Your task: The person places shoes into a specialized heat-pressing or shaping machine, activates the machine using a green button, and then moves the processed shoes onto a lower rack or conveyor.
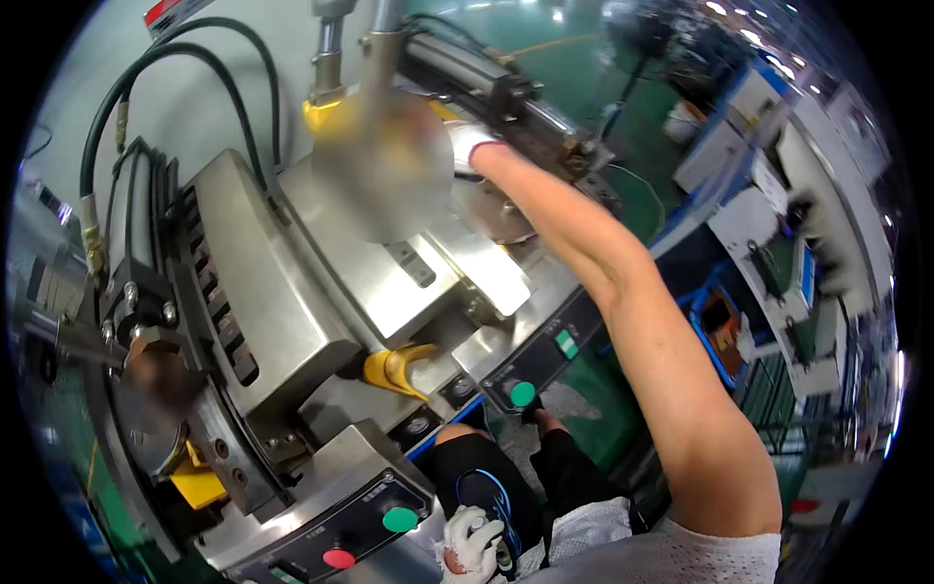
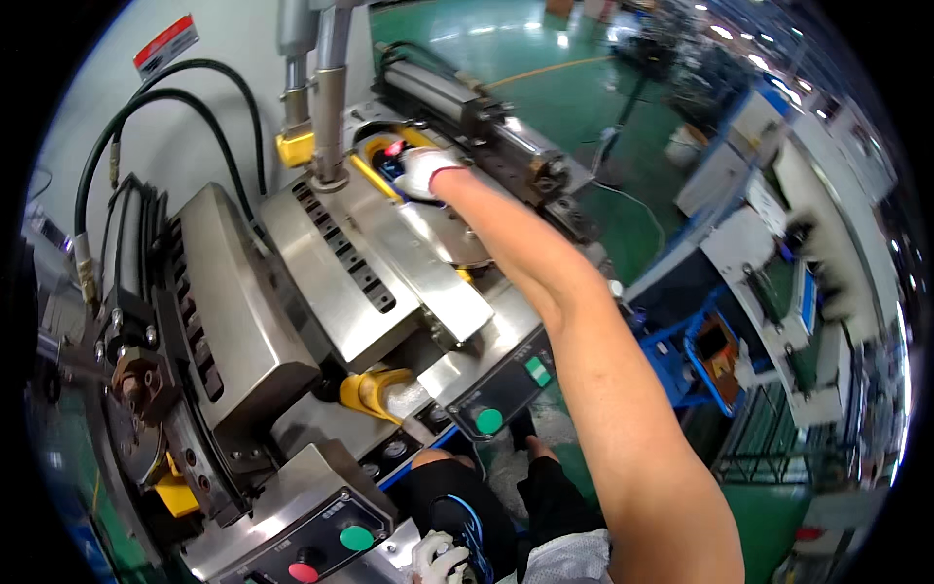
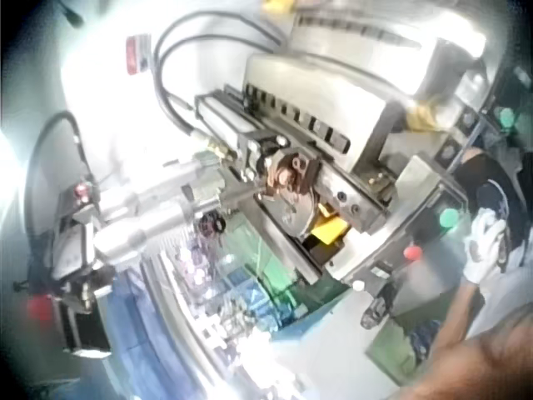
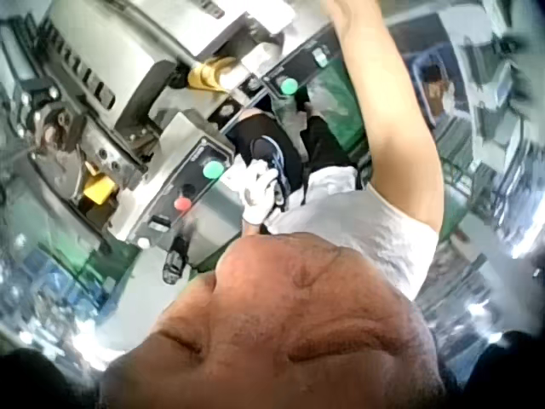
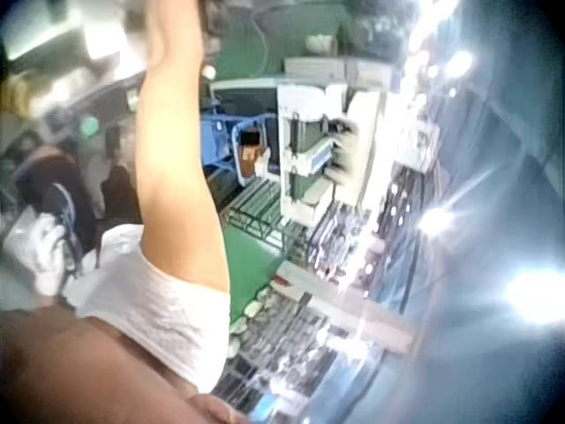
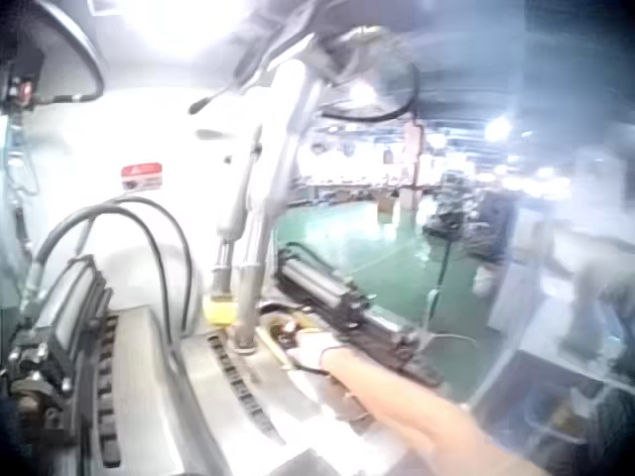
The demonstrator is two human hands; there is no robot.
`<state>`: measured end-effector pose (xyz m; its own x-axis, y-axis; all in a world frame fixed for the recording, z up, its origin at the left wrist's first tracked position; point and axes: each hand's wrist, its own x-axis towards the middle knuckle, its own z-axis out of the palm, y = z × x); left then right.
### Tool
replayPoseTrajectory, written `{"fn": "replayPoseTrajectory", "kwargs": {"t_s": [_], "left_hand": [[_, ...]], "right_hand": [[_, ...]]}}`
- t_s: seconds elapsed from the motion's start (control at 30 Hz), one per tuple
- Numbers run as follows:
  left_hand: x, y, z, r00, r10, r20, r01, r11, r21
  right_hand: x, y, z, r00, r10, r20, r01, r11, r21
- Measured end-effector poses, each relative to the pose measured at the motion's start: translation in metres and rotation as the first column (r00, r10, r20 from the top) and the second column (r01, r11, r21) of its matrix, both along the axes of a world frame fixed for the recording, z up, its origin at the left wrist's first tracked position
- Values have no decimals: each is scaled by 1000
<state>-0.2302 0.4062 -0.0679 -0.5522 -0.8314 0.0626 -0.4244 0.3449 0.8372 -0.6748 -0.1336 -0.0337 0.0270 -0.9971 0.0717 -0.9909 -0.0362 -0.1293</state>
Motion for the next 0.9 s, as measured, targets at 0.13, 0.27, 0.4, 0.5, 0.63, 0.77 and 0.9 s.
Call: {"fn": "replayPoseTrajectory", "kwargs": {"t_s": [0.13,0.27,0.4,0.5,0.63,0.77,0.9], "left_hand": [[12,12,-7,986,160,-52,-162,986,-32],[4,18,-4,991,108,-75,-118,982,-148],[-10,20,-2,996,80,48,-70,979,-191],[-26,16,16,995,23,92,-6,983,-183],[-32,0,21,996,66,64,-47,966,-255],[-111,4,57,997,80,22,-66,926,-372],[-220,25,107,983,-159,-86,111,906,-408]], "right_hand": [[141,176,96,974,153,-168,-177,975,-137],[167,341,50,732,542,413,-255,780,-571],[167,411,-32,872,348,343,-203,897,-393],[161,419,-62,865,272,421,-97,915,-391],[153,500,12,741,183,646,-146,983,-111],[118,643,14,602,80,795,-127,992,-3],[106,722,22,691,-137,709,190,982,4]]}}
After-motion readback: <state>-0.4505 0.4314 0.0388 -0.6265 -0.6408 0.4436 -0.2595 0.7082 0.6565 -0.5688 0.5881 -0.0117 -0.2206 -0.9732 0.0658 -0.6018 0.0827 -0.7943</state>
